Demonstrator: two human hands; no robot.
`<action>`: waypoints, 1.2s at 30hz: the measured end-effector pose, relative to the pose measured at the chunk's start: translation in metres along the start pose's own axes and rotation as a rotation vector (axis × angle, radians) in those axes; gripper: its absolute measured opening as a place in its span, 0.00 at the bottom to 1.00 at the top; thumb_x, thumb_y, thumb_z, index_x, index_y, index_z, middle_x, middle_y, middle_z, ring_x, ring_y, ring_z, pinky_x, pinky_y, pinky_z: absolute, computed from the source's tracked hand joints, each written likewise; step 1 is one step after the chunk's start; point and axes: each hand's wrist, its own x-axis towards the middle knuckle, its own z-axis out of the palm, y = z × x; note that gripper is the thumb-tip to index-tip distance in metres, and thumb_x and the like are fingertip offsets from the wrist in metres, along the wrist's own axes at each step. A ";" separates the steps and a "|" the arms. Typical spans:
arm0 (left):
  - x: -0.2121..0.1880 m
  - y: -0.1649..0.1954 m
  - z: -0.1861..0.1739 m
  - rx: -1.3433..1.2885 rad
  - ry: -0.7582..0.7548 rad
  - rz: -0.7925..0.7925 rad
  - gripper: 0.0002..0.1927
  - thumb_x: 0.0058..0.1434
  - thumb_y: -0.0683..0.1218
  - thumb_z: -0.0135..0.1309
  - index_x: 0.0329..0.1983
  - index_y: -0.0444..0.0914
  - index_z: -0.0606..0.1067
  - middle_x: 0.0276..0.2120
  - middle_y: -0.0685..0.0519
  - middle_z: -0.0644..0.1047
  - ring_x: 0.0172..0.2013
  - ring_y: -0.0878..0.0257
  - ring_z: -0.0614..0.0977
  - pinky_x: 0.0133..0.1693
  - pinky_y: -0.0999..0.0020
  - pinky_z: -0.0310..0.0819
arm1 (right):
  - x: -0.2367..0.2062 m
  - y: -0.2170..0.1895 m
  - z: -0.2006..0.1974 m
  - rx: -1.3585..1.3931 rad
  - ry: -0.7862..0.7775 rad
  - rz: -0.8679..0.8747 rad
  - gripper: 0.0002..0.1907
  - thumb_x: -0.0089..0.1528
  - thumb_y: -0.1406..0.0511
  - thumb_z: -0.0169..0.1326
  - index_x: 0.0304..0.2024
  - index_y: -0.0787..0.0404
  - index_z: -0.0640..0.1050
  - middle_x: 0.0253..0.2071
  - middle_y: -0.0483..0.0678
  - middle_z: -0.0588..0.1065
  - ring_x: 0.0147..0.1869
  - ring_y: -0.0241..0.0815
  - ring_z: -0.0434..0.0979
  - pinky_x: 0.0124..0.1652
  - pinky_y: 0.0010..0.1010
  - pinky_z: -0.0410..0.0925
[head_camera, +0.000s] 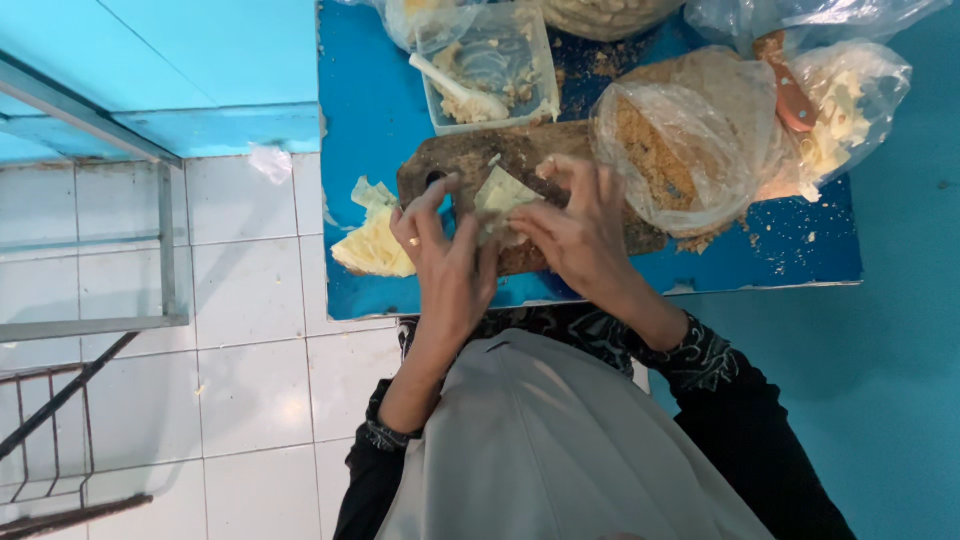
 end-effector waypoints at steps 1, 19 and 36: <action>0.000 -0.001 0.000 0.007 0.012 0.023 0.10 0.56 0.39 0.62 0.41 0.38 0.78 0.64 0.43 0.67 0.61 0.43 0.66 0.66 0.35 0.47 | 0.002 0.002 0.001 -0.007 -0.014 -0.005 0.07 0.62 0.60 0.66 0.42 0.52 0.85 0.59 0.49 0.65 0.57 0.50 0.65 0.55 0.49 0.58; -0.011 -0.001 0.000 0.075 0.019 -0.001 0.33 0.58 0.44 0.66 0.66 0.43 0.68 0.72 0.39 0.54 0.70 0.39 0.58 0.68 0.28 0.41 | 0.041 0.003 0.028 -0.239 -0.100 -0.038 0.09 0.67 0.61 0.55 0.46 0.57 0.76 0.55 0.50 0.62 0.61 0.53 0.61 0.55 0.52 0.55; -0.013 -0.002 0.000 0.088 0.043 -0.016 0.19 0.61 0.39 0.63 0.53 0.39 0.70 0.71 0.38 0.57 0.70 0.37 0.60 0.66 0.30 0.47 | 0.037 0.031 -0.008 0.337 -0.063 -0.012 0.09 0.66 0.61 0.65 0.42 0.57 0.81 0.56 0.50 0.65 0.60 0.50 0.69 0.55 0.44 0.68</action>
